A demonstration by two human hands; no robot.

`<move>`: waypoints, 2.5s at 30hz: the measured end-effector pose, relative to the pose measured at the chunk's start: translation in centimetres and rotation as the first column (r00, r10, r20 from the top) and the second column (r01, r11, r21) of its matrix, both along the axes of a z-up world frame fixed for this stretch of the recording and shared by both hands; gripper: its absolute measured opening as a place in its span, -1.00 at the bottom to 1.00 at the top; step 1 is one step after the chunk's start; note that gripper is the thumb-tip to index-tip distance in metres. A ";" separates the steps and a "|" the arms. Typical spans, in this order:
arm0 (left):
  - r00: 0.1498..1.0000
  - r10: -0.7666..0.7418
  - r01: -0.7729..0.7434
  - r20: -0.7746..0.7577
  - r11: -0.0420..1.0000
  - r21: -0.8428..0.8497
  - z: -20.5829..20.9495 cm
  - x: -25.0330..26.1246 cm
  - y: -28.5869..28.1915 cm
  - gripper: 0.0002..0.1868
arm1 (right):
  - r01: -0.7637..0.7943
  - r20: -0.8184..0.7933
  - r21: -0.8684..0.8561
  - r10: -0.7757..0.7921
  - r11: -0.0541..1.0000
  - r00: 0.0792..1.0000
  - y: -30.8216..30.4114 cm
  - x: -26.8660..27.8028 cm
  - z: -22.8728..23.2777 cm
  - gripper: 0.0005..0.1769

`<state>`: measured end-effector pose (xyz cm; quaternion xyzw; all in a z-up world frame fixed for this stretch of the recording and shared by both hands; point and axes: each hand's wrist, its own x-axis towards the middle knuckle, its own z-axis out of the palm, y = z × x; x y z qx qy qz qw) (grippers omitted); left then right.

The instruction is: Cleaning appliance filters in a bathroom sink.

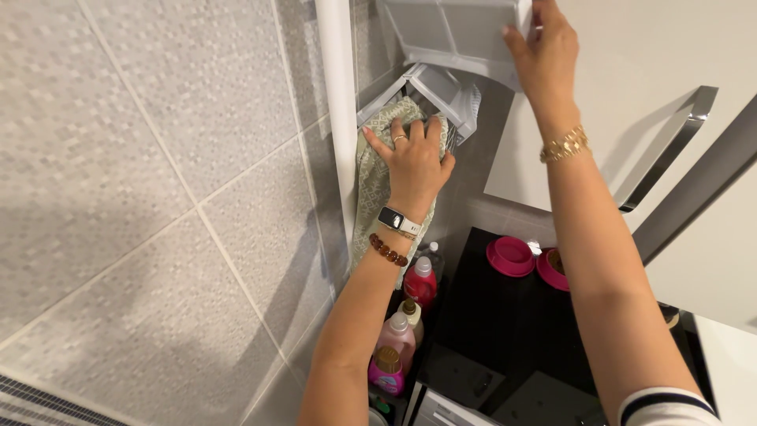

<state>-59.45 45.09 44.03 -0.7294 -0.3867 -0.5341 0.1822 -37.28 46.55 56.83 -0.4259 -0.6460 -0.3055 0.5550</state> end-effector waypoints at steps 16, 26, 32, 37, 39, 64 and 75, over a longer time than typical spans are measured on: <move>0.999 -0.018 0.017 -0.033 0.999 -0.037 -0.1 -0.2 -0.1 -0.38 | 0.138 -0.418 -0.203 -0.213 0.969 0.883 20.9 4.7 -1.3 -0.60; 0.999 -0.031 0.028 -0.029 0.994 -0.108 0.4 -0.2 -0.6 -0.37 | -0.095 -0.330 -0.386 -0.041 0.918 0.943 15.8 1.0 -0.5 -0.27; 0.999 -0.039 0.036 -0.023 0.993 -0.117 0.4 -0.2 -0.5 -0.36 | -0.285 -0.417 -0.395 0.106 0.873 0.903 12.7 -1.1 -0.4 -0.06; 1.000 -0.022 0.020 -0.021 0.997 -0.080 -0.2 -0.2 0.0 -0.41 | -0.308 -0.398 -0.247 0.194 0.919 0.897 10.8 -1.9 -2.8 0.12; 0.999 -0.030 0.030 0.022 0.999 -0.011 -0.8 -0.2 0.4 -0.52 | -0.233 -0.252 -0.104 0.201 0.967 0.947 7.0 -3.6 -4.7 -0.12; 0.955 -0.258 0.215 0.145 0.942 0.257 1.5 -8.8 -19.0 -0.59 | -0.896 -0.575 -0.228 0.690 0.381 0.440 -13.1 -13.4 -17.4 -0.05; 0.214 -0.397 0.952 0.893 0.291 -0.098 -8.2 -3.7 -20.7 -0.57 | -0.874 -0.852 -0.394 0.244 0.283 0.463 -23.7 -8.2 -25.5 -0.34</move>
